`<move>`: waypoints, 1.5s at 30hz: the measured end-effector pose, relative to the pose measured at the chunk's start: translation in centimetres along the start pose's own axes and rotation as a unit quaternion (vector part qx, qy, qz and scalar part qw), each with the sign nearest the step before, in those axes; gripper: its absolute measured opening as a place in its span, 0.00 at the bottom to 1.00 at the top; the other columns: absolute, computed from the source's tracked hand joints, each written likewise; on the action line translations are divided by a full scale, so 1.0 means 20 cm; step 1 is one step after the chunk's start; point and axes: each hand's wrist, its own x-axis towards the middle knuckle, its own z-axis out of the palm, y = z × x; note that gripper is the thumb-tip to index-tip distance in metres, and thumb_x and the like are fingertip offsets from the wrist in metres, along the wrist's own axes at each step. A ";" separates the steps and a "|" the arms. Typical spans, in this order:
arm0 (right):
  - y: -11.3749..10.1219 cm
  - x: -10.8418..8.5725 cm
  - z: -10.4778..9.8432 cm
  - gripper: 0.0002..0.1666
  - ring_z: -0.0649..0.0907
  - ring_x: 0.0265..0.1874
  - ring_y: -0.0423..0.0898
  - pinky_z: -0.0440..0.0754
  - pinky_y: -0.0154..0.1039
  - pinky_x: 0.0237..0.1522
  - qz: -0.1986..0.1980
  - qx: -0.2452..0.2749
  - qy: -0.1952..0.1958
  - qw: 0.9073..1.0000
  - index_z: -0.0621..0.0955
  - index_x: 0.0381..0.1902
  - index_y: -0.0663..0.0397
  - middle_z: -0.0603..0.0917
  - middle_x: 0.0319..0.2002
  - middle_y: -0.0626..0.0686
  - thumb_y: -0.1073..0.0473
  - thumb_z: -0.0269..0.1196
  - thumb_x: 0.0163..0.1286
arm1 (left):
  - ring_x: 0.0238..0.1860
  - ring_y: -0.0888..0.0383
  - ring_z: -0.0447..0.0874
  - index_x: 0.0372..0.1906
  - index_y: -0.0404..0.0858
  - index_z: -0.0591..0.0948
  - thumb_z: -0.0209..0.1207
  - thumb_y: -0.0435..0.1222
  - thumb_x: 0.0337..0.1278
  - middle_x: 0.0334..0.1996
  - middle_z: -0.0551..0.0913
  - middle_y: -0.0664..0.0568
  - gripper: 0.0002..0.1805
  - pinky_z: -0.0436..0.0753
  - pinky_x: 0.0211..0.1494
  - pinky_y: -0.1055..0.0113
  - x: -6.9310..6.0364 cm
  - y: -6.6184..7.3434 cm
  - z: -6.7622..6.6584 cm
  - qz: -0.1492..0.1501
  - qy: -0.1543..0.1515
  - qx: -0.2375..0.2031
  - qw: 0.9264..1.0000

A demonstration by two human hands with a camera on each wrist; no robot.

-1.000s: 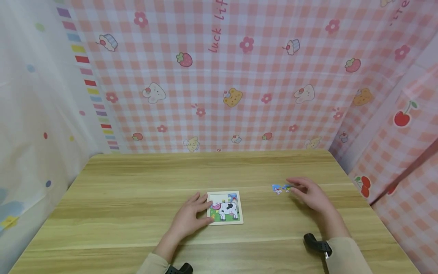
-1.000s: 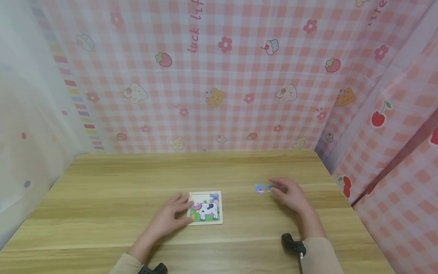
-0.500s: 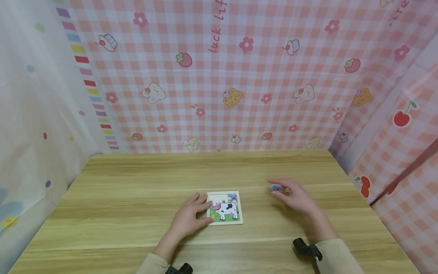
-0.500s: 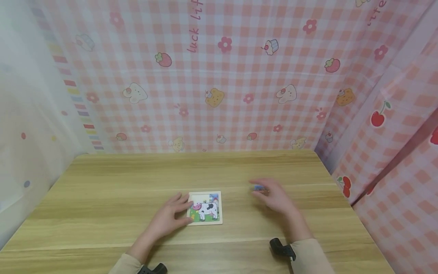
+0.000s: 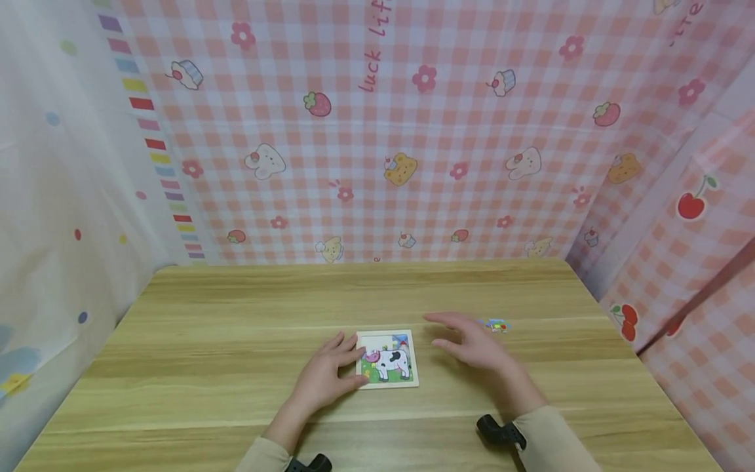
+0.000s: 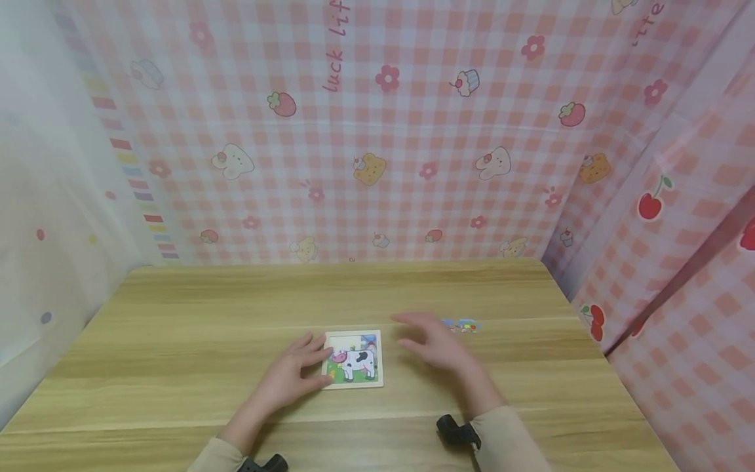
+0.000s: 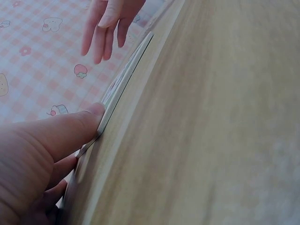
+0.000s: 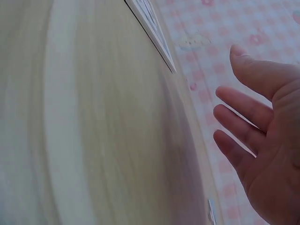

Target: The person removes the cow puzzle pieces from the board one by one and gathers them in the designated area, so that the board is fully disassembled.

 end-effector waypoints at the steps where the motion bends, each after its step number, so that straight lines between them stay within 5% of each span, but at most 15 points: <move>1: -0.01 0.01 0.01 0.28 0.77 0.62 0.59 0.75 0.57 0.63 -0.009 -0.002 -0.001 1.000 0.77 0.63 0.58 0.80 0.61 0.58 0.61 0.68 0.65 | 0.73 0.36 0.61 0.59 0.39 0.82 0.71 0.45 0.52 0.68 0.72 0.43 0.29 0.61 0.73 0.39 0.00 0.00 0.00 0.000 0.001 -0.002 1.000; 7: -0.03 0.08 0.07 0.30 0.77 0.62 0.57 0.72 0.55 0.65 -0.059 -0.021 -0.008 0.998 0.77 0.63 0.58 0.80 0.61 0.57 0.61 0.70 0.63 | 0.73 0.36 0.61 0.59 0.39 0.83 0.72 0.44 0.51 0.68 0.73 0.43 0.28 0.61 0.73 0.39 0.00 0.00 0.00 0.000 0.003 -0.011 1.000; 22: -0.10 0.19 0.14 0.28 0.76 0.62 0.54 0.71 0.55 0.67 -0.060 -0.030 -0.106 0.992 0.80 0.61 0.53 0.79 0.61 0.54 0.57 0.70 0.62 | 0.73 0.36 0.61 0.59 0.40 0.82 0.71 0.45 0.52 0.68 0.73 0.43 0.28 0.62 0.72 0.38 0.00 -0.01 0.00 0.004 0.002 -0.008 1.000; 34: -0.08 0.23 0.15 0.22 0.77 0.58 0.51 0.74 0.51 0.63 -0.071 -0.091 -0.135 0.984 0.85 0.53 0.49 0.81 0.55 0.51 0.53 0.72 0.60 | 0.72 0.36 0.61 0.59 0.40 0.82 0.71 0.46 0.52 0.68 0.73 0.44 0.28 0.62 0.72 0.38 0.00 0.00 0.00 0.006 0.001 0.000 1.000; 45: -0.07 0.25 0.16 0.16 0.76 0.56 0.49 0.74 0.50 0.62 -0.085 -0.092 -0.137 0.983 0.86 0.47 0.47 0.81 0.52 0.49 0.55 0.72 0.60 | 0.73 0.37 0.61 0.59 0.41 0.82 0.71 0.46 0.52 0.68 0.73 0.44 0.28 0.62 0.72 0.38 0.00 -0.01 0.00 0.003 0.004 -0.006 1.000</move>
